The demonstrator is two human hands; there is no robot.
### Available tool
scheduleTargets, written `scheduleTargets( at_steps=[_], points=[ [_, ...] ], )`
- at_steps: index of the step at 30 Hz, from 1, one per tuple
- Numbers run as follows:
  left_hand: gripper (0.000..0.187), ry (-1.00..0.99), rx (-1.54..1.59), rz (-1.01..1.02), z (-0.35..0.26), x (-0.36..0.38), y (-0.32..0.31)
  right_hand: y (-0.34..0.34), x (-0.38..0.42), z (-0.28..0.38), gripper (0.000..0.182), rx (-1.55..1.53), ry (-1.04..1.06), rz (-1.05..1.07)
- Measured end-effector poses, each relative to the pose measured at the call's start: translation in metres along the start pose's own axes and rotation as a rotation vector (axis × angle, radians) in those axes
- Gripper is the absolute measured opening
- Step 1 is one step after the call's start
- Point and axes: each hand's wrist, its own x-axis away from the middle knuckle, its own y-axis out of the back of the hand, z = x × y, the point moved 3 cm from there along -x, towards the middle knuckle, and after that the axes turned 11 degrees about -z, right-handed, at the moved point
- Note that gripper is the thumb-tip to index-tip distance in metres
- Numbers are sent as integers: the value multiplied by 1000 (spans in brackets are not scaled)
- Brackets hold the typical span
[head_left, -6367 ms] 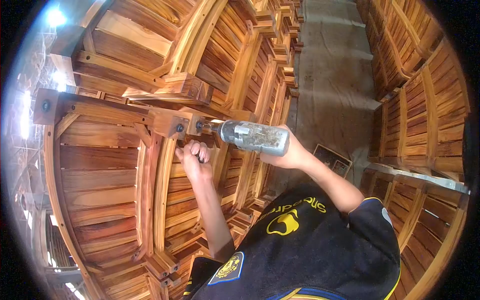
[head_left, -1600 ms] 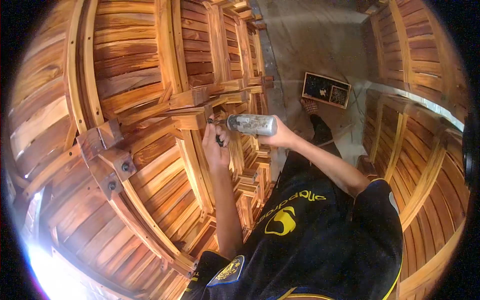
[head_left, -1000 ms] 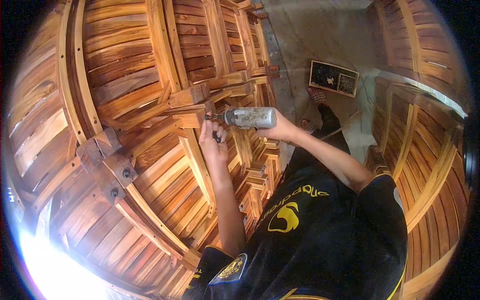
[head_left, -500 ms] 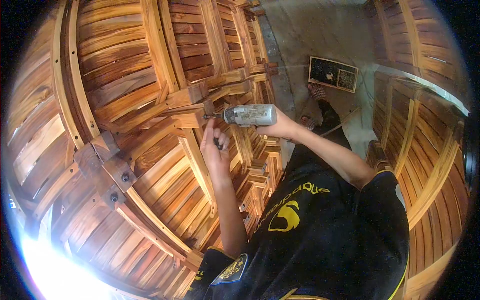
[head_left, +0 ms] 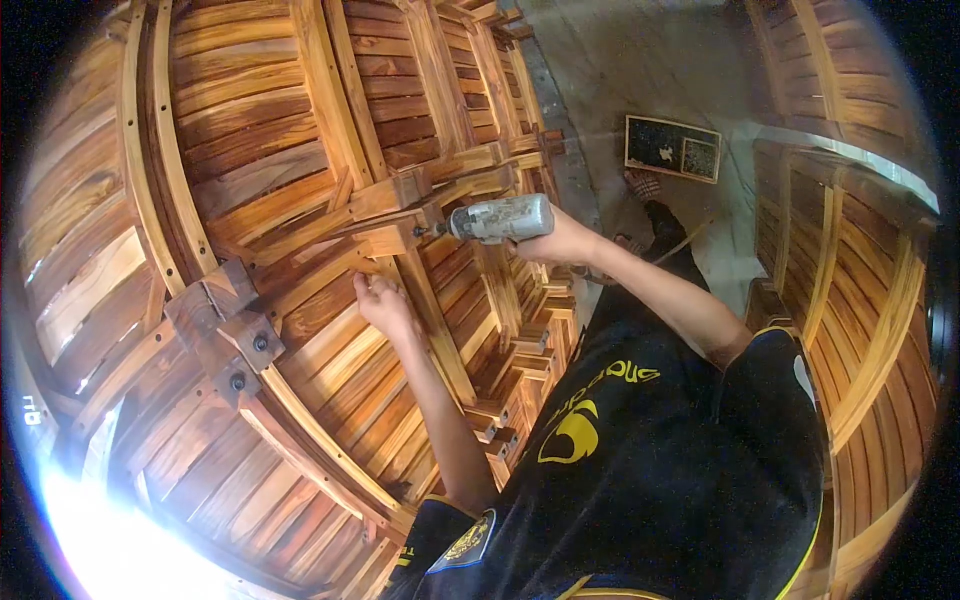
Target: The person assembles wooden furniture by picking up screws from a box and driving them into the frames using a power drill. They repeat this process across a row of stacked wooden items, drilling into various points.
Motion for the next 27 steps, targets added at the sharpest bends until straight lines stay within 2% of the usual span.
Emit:
scheduleTargets(
  at_steps=[3, 5, 8, 9, 11, 15, 17, 23, 27],
  points=[
    [33, -85, -104, -21, -1, -7, -3, 2, -1, 6, 34, -30, 8, -4],
    [26, -198, -236, -47, -10, -6, -1, 2, -4, 0, 34, 56, 32, -18],
    [26, -301, -238, -11, -11, -5, 0, 2, -5, -4, 34, 52, 56, 0],
    [26, -303, -238, -9, -9, -7, 0, 3, -6, -5, 34, 50, 57, -2],
    [27, -183, -117, 9, -3, -9, 0, 3, -5, -1, 34, 30, 90, 14],
    [28, -231, -90, 31, -6, -4, -2, 1, 0, 17, 35, 35, 37, 11],
    [30, -150, -26, 16, -3, -5, -3, 1, 3, 34, 35, 108, 8, 23],
    [34, -117, -11, 12, -6, 0, -5, -3, -3, 21, 36, 84, 138, 43],
    [35, -91, -6, -18, -3, -1, -2, -1, -7, 15, 37, 144, 100, 58]
  ],
)
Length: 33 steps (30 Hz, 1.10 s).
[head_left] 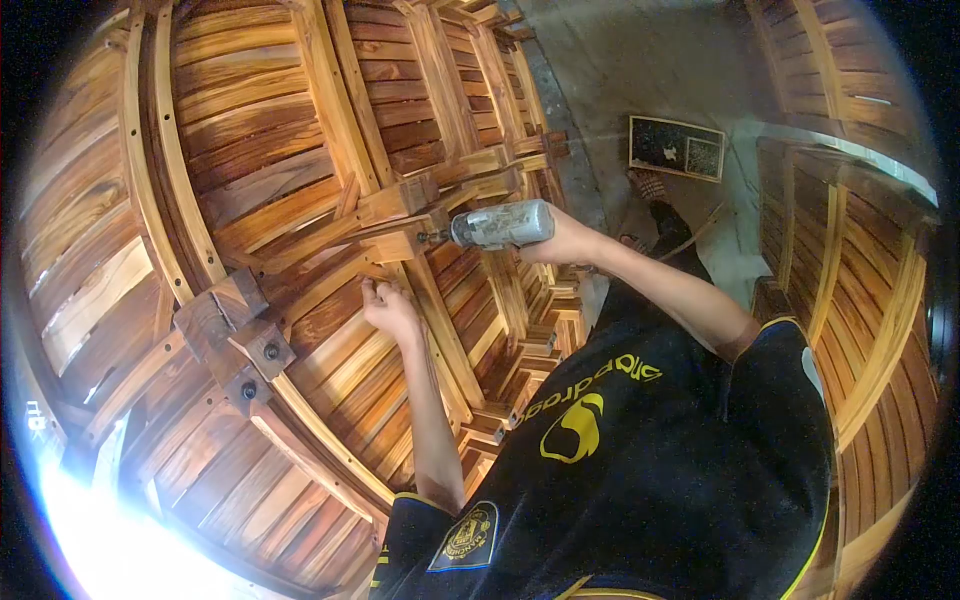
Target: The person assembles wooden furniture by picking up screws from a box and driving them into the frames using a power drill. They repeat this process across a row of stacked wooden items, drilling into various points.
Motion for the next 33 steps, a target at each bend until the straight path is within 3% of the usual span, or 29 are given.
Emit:
scheduleTargets(
  at_steps=[21, 26, 33],
  points=[
    [31, 45, 82, -19, -3, 2, -4, -2, -2, 5, 42, -91, -1, -18],
    [29, 59, 102, -56, 1, 3, -5, -1, 0, 12, 32, -74, -2, -39],
    [28, 41, 94, -35, -2, 4, -7, -2, -1, 10, 32, -84, 26, -29]
  ],
)
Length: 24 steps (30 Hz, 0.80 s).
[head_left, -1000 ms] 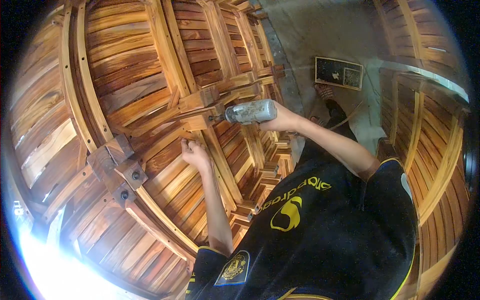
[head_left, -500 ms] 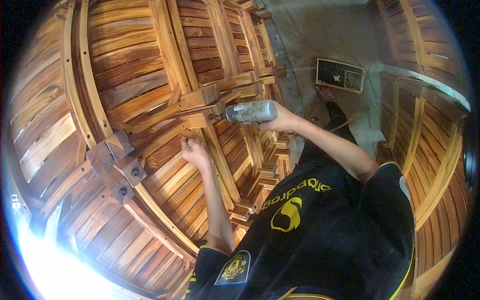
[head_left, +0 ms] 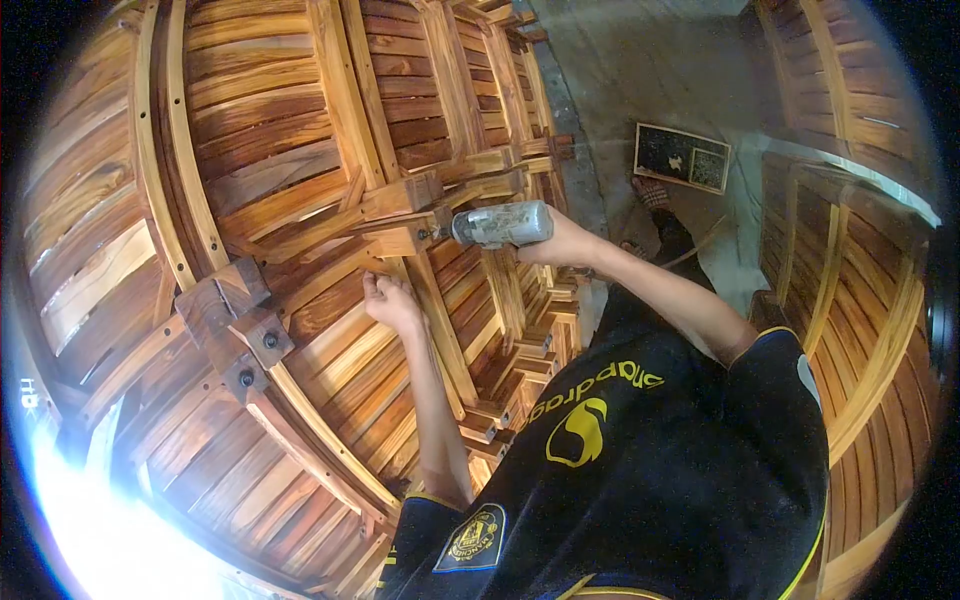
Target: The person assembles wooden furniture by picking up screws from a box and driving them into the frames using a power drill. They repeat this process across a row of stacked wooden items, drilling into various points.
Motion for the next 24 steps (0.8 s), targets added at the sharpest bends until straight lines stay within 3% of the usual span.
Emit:
scheduleTargets(
  at_steps=[3, 5, 9, 12, 14, 15, 17, 18, 20, 24],
  points=[
    [27, 30, 51, -28, 1, 2, -2, 1, 1, 2, 32, -24, 7, -10],
    [29, 53, 37, -94, 2, 4, -4, 3, 1, 1, 43, -4, -59, 6],
    [32, 31, 31, -84, -6, 9, -3, -1, 0, 5, 33, -13, -11, -5],
    [34, 106, 59, -105, -32, 42, -1, 3, 2, 8, 44, 10, -37, 15],
    [30, 362, 160, -68, -33, 63, 9, 7, 8, 16, 43, 32, -21, -1],
    [30, 364, 157, -71, -32, 70, 12, 8, 15, 20, 43, 30, -24, 1],
    [24, 843, 622, 96, -20, 91, 9, 14, 34, 35, 44, -47, -232, -40],
    [24, 852, 636, 80, -16, 93, 9, 16, 43, 39, 44, -31, -240, -27],
    [20, 969, 679, 282, -8, 100, -4, 21, 59, 46, 46, -14, -219, -27],
    [18, 877, 709, 432, -15, 108, -25, 31, 85, 51, 44, 4, -96, 19]
  ],
)
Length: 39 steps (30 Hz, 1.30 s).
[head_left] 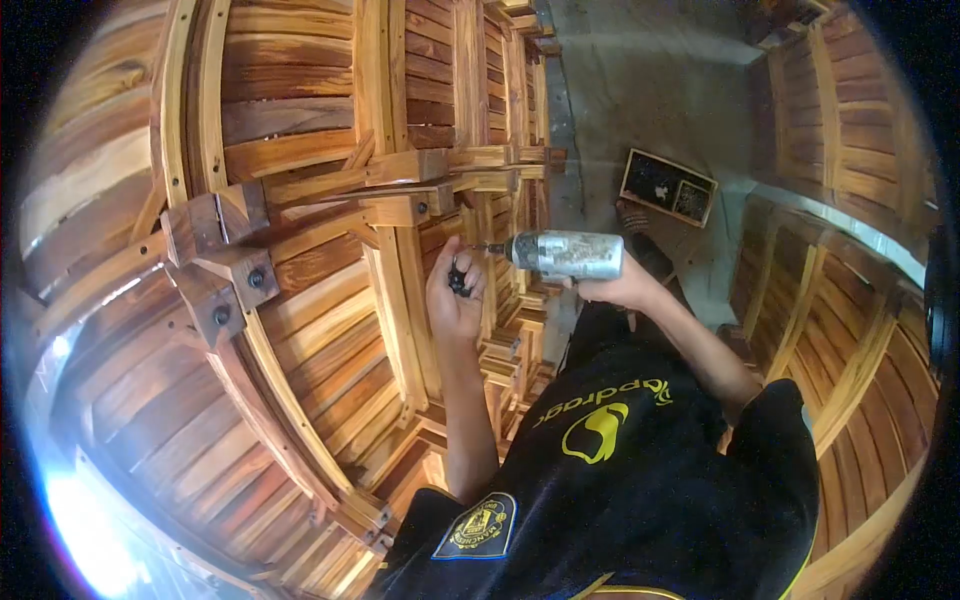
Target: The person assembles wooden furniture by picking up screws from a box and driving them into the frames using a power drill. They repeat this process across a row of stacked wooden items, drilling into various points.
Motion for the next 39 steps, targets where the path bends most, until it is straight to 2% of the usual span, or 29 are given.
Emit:
scheduleTargets(
  at_steps=[6, 8, 16, 17, 20, 27, 33, 39],
  points=[
    [20, 45, 43, 2, 16, -11, -4, 5, 13, 5, 34, 87, -31, 5],
    [21, 90, 61, 24, 21, -12, -9, 7, 17, 13, 31, 41, -42, -86],
    [15, 175, -108, 134, 41, -2, -32, 23, 21, 24, 33, 110, 9, -56],
    [22, 126, -138, 158, 42, 3, -37, 23, 21, 29, 33, 112, 19, -57],
    [21, 116, -186, 200, 47, 7, -43, 23, 27, 41, 33, 160, -7, -118],
    [20, 204, -119, 335, 54, 2, -42, 33, 36, 55, 32, 191, 58, -153],
    [21, 257, 14, 285, 43, 3, -52, 33, 46, 62, 29, 237, 134, -147],
    [27, 201, -67, 238, 33, 14, -63, 36, 46, 55, 23, 271, 150, -122]
  ],
)
